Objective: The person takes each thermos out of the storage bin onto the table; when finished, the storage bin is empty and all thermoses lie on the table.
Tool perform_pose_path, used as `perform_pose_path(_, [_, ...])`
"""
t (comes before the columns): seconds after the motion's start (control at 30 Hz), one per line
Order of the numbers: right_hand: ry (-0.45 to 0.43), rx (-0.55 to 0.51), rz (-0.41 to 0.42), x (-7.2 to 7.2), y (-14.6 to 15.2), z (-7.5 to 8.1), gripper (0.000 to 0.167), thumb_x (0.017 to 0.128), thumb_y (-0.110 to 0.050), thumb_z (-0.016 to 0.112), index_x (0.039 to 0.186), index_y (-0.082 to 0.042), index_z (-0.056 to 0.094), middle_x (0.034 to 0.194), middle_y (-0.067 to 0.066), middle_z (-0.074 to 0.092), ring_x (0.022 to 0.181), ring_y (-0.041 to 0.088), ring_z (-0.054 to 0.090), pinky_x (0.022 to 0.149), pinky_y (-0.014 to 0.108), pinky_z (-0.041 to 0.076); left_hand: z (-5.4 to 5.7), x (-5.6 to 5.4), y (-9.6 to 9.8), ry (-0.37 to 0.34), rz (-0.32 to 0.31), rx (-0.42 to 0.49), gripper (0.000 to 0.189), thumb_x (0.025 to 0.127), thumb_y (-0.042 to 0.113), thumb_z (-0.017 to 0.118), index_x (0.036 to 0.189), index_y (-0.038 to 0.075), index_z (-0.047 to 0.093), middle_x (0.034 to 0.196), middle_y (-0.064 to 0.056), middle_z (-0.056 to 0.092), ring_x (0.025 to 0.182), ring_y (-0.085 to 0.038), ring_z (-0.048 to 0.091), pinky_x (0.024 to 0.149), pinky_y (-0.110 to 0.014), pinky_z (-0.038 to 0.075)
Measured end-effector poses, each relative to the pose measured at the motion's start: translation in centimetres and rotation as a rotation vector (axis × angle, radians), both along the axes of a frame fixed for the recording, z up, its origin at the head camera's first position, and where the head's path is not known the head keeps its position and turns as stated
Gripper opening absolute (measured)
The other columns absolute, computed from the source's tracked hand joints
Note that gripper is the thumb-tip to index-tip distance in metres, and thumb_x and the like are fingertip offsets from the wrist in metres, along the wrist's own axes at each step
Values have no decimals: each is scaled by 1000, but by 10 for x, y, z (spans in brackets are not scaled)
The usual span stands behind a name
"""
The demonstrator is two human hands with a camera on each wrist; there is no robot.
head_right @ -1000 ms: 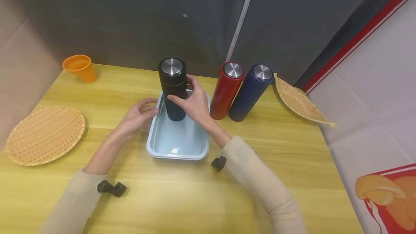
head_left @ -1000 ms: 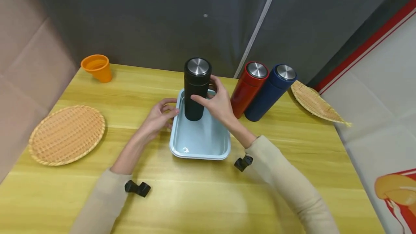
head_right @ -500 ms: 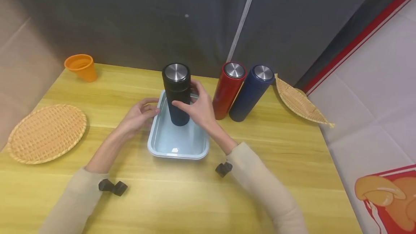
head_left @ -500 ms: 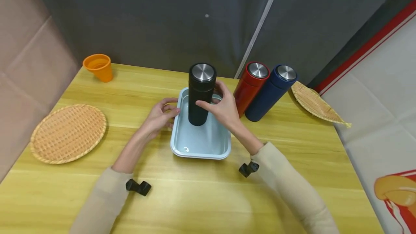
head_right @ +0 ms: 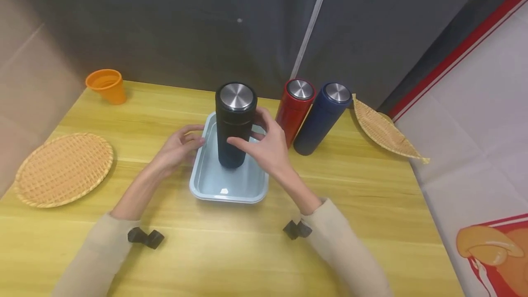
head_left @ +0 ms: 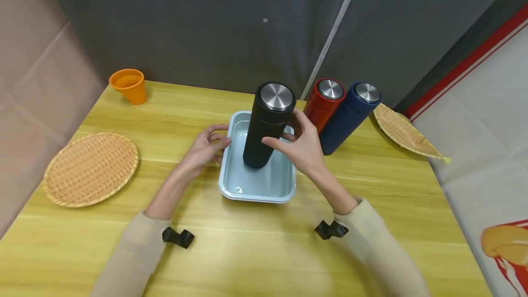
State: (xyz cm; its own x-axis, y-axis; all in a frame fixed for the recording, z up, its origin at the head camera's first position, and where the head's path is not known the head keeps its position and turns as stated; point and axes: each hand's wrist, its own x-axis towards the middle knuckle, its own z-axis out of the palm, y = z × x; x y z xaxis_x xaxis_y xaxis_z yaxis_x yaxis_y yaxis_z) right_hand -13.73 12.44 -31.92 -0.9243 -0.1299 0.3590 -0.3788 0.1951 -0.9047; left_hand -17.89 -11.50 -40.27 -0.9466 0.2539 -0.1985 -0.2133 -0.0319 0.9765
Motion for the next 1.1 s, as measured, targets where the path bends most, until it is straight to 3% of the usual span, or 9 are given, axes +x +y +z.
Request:
perform_pose_path(0.23, [18,-35,57,24,8,13,67,73,7,80,132,-4,52,121,6,60,102,23,60,83,35,56,-1,0,1,7,3,6,48,95,8,61,139,5,42,103,-13,57,76,-19,59,52,-26,53])
perform_pose_path(0.43, [50,-52,66,30,15,26,67,71,12,78,131,-1,52,118,9,61,97,28,63,79,37,57,-1,-1,0,6,-2,-2,48,96,8,60,139,4,40,103,-13,56,77,-20,59,52,-27,54])
perform_pose_path(0.7, [101,-25,-22,29,32,42,67,69,16,77,129,-1,55,115,10,62,89,26,57,73,26,57,-1,1,0,6,-2,7,48,95,7,60,139,5,41,103,-14,56,79,-19,61,53,-29,55])
perform_pose_path(0.93, [98,-6,-85,34,45,54,67,70,16,77,130,-4,56,121,10,60,102,27,58,79,24,55,1,-1,1,8,-6,-2,47,96,8,60,139,6,41,106,-15,56,81,-21,61,55,-32,56])
perform_pose_path(1.1, [89,54,-177,43,56,54,63,71,10,80,128,-7,58,118,6,61,99,24,58,74,21,54,1,0,1,4,-7,-8,48,96,8,60,139,5,40,107,-17,56,80,-22,61,55,-33,56])
